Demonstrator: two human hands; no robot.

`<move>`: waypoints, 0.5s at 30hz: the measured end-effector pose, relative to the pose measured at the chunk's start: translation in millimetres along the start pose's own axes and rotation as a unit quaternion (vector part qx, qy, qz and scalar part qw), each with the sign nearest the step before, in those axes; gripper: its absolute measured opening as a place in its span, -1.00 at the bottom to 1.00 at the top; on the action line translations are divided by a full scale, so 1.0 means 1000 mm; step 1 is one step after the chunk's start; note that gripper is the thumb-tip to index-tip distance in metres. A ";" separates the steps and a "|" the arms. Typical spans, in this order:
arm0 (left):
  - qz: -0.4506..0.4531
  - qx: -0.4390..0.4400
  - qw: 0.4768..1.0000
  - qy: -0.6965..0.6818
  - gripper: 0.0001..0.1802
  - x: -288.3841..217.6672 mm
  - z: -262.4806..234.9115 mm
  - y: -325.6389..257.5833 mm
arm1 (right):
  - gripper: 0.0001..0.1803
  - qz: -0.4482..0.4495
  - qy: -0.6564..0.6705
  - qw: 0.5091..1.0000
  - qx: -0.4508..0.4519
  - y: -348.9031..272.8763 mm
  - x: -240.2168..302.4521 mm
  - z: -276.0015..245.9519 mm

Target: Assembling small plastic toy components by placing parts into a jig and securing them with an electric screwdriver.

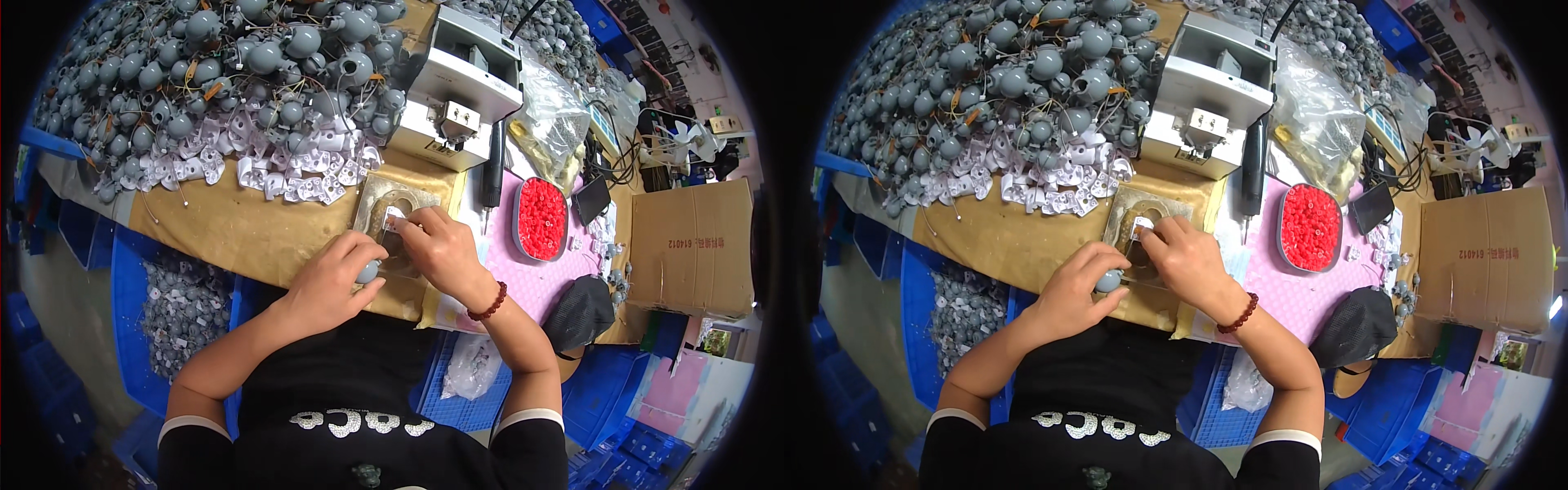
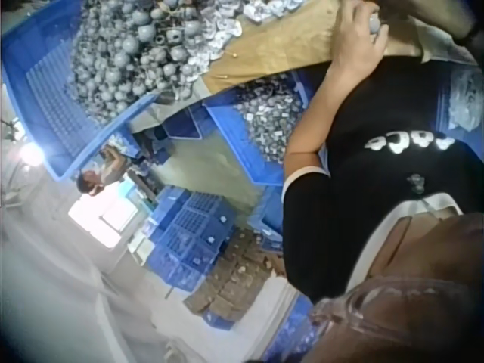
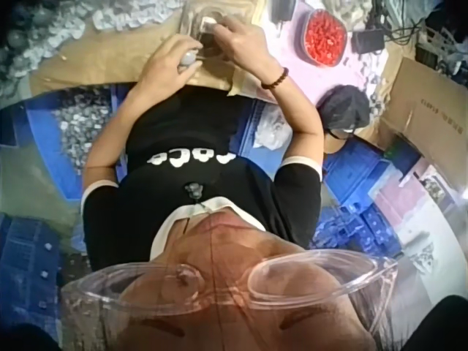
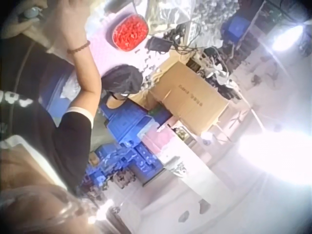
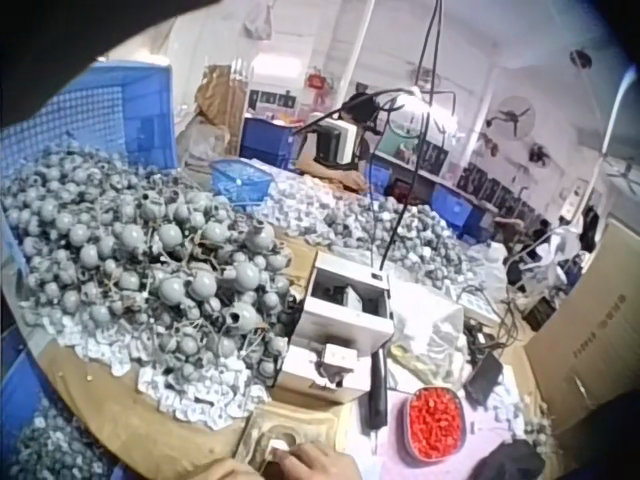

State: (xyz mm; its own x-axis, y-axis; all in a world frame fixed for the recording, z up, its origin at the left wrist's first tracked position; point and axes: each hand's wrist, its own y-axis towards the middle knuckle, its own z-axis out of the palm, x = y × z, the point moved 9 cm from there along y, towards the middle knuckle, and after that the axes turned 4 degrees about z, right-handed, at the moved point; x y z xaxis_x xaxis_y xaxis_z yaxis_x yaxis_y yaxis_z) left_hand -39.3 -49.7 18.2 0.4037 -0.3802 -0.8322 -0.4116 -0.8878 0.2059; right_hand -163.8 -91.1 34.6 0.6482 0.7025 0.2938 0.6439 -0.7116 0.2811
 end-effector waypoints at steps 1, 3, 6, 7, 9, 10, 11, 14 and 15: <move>-0.002 0.009 1.000 -0.002 -0.61 0.001 0.001 0.001 | -0.69 -0.001 -0.014 1.000 0.013 0.001 0.001 0.002; -0.012 0.014 1.000 0.005 -0.63 0.003 0.000 0.000 | -0.57 -0.001 -0.044 0.998 0.037 0.005 0.005 0.004; -0.012 0.005 0.999 0.044 -0.61 0.006 -0.005 0.002 | -0.53 0.025 -0.060 0.995 0.080 0.007 0.009 0.005; -0.009 0.000 0.998 0.061 -0.59 0.007 -0.007 0.004 | -0.53 0.031 -0.065 0.994 0.084 0.006 0.010 0.006; 0.003 -0.027 0.988 0.149 -0.54 0.002 -0.011 0.010 | -0.52 0.041 -0.076 0.992 0.092 0.001 0.011 0.010; 0.009 -0.040 0.981 0.192 -0.51 -0.001 -0.011 0.014 | -0.54 0.034 -0.074 0.994 0.078 -0.002 0.014 0.010; 0.026 -0.040 0.974 0.220 -0.49 -0.004 -0.007 0.017 | -0.56 0.024 -0.073 0.995 0.064 -0.006 0.016 0.011; 0.068 -0.037 0.951 0.298 -0.45 -0.002 0.012 0.025 | -0.55 0.021 0.004 0.999 0.025 -0.011 0.007 0.004; 0.073 -0.036 0.950 0.303 -0.47 0.000 0.014 0.025 | -0.58 0.031 0.054 0.998 0.016 -0.015 -0.001 -0.003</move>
State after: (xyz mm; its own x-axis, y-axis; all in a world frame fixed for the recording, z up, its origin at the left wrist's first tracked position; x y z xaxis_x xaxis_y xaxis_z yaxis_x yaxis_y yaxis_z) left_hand -61.2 -68.3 15.7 0.7517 -0.5600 -0.3483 -0.4502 -0.8217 0.3494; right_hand -174.9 -81.1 33.0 0.6408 0.6506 0.4076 0.6175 -0.7522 0.2299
